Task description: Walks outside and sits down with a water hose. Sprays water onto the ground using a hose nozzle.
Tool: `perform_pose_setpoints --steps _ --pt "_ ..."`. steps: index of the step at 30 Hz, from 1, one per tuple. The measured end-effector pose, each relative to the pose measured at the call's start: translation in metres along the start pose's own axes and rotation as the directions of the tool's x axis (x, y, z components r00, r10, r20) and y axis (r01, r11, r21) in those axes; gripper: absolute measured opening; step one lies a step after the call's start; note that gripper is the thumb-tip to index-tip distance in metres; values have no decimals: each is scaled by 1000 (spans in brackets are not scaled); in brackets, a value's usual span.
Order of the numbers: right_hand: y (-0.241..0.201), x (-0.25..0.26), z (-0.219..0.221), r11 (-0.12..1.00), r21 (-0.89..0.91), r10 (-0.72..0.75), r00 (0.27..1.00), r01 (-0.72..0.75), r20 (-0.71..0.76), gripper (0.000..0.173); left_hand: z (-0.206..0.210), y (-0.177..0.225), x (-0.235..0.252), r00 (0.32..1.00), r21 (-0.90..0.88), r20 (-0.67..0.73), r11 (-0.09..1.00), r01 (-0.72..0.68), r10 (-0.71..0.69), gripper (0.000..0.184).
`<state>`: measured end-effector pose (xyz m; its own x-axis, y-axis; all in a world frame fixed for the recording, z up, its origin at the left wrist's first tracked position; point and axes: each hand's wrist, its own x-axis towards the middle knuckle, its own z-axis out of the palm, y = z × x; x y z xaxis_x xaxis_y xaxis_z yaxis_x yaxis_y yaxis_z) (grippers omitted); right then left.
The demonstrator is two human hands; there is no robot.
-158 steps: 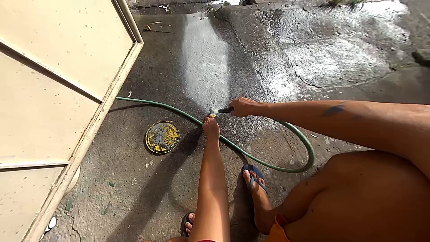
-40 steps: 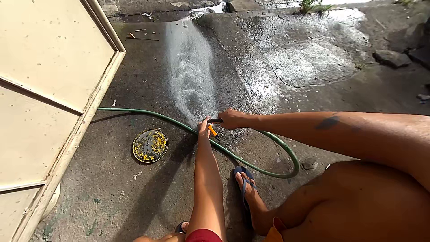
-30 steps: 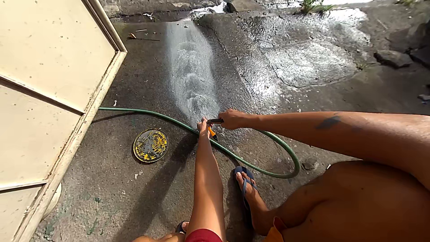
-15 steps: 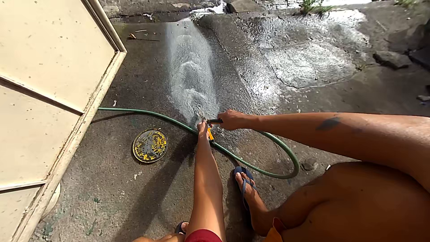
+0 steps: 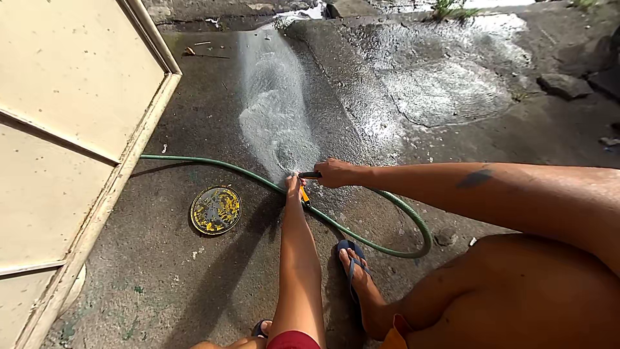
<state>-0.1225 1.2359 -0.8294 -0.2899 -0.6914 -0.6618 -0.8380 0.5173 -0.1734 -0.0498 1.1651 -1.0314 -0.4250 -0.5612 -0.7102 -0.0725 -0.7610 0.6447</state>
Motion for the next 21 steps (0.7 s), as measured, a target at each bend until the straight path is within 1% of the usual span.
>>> perform_pose_setpoints --steps 4,7,8,10,13,17,21 --pt "0 -1 -1 1000 -4 -4 1000 4 2 23 3 0 2 1000 -23 -8 999 22 -22 36" --pt "0 0 0 1000 -1 -2 1000 2 9 23 2 1 1 998 -57 20 997 57 -56 55" --pt "0 0 0 1000 -1 -5 1000 5 9 23 0 1 0 997 -64 37 996 67 -64 57" --pt "1 1 1 1000 -5 -8 1000 8 4 21 -1 2 -2 998 -55 45 997 51 -48 49" --pt "2 1 1 1000 1 1 1000 -1 3 22 -3 4 -2 999 3 17 999 33 -33 35" --pt "1 1 1 1000 -8 13 1000 -13 13 25 -4 -1 2 999 72 -35 997 22 -19 37" --pt "2 2 3 1000 -6 12 1000 -12 14 24 -5 -5 1 998 56 -61 998 20 -17 33"
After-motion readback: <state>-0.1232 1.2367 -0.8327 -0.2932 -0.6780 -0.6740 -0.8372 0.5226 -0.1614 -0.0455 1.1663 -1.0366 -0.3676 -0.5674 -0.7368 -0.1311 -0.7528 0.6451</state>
